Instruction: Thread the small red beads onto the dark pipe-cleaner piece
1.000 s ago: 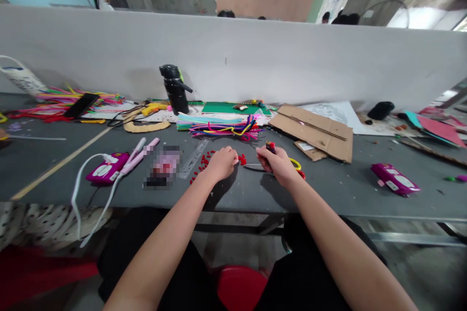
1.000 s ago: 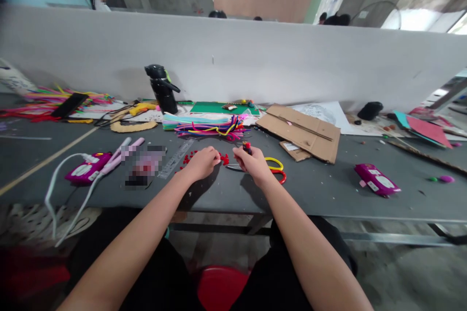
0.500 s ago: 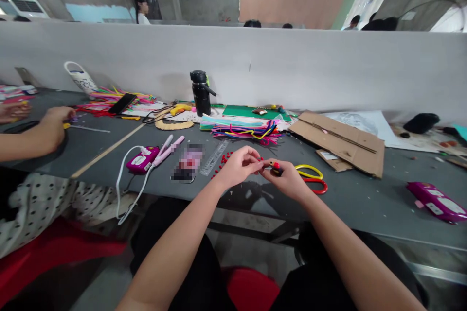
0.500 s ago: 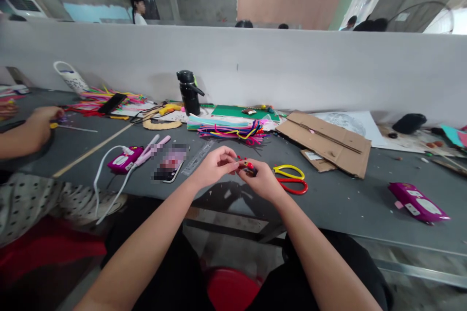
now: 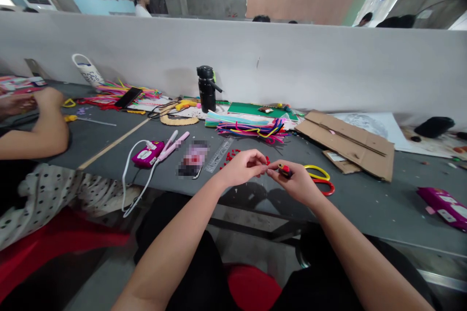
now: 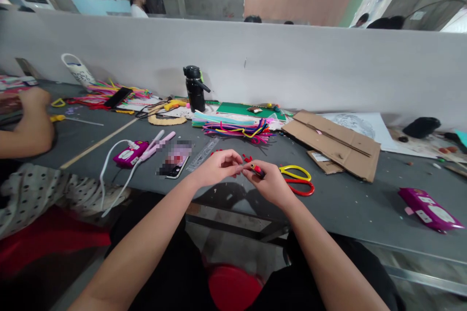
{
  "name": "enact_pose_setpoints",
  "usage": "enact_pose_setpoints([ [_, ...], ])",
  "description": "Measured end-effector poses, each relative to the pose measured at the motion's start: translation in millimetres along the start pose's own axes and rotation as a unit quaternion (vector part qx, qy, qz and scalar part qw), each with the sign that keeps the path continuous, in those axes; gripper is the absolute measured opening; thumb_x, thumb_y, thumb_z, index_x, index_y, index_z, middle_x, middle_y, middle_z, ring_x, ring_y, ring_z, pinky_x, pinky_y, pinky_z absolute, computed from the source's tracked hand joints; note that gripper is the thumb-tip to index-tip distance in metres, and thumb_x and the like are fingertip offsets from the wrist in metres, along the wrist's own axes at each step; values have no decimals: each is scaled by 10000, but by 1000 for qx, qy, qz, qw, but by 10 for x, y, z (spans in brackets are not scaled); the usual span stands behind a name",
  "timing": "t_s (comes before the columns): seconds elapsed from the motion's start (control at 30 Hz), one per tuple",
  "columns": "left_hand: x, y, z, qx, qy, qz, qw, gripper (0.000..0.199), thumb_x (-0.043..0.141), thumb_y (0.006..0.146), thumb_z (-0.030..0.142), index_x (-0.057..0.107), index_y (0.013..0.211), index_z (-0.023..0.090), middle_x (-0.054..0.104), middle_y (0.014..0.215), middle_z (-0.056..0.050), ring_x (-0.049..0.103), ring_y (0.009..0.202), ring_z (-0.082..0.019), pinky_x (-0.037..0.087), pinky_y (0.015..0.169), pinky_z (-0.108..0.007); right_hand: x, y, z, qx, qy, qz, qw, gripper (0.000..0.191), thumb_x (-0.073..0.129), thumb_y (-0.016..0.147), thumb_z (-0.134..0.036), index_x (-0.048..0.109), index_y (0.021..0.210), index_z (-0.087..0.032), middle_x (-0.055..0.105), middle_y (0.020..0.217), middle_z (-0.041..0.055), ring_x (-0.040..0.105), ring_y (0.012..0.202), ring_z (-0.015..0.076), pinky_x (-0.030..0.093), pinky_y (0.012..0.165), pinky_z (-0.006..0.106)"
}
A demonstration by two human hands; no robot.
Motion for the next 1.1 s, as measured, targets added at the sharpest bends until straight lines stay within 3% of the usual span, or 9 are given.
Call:
enact_pose_setpoints([
  [0.3,-35,-11,76,-8,103,15,995,303,660,868,444,725,939,157,693,840,-38,602,753,-151,448,661,-250,-97,4,-17,-3,-13,48,999,239,681,877,-392,731,856,-159,680,740,26,535,660,144,400,628,262],
  [0.6,35,10,53,-11,92,13,996,304,619,895,447,688,925,152,631,786,-26,567,728,-147,450,671,-263,-113,31,-26,-9,30,29,999,226,615,919,-360,701,901,-152,620,747,13,493,684,138,386,652,258],
  [0.77,71,6,95,3,90,3,996,283,596,908,439,667,908,165,597,766,-12,536,705,-139,434,646,-254,-87,31,-23,-14,103,10,994,258,578,951,-401,640,897,-157,555,777,6,456,720,134,383,678,259],
  [0.93,87,-11,133,26,64,-9,998,260,614,904,420,654,868,165,577,739,2,518,685,-130,435,646,-245,-35,24,-10,50,237,-39,969,291,588,939,-465,580,885,-180,414,669,-45,349,560,93,301,538,239],
  [1.1,15,8,94,33,65,55,996,278,633,904,438,671,909,163,617,774,-9,544,690,-127,458,641,-236,-30,57,83,135,334,-6,933,401,582,898,-549,594,807,-159,414,644,-38,312,519,75,206,478,216],
])
Point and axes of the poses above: each hand's wrist, its own y-axis towards the middle knuckle, its own x-axis out of the palm, z = x × y, the point moved 4 cm from there along y, towards the middle knuckle
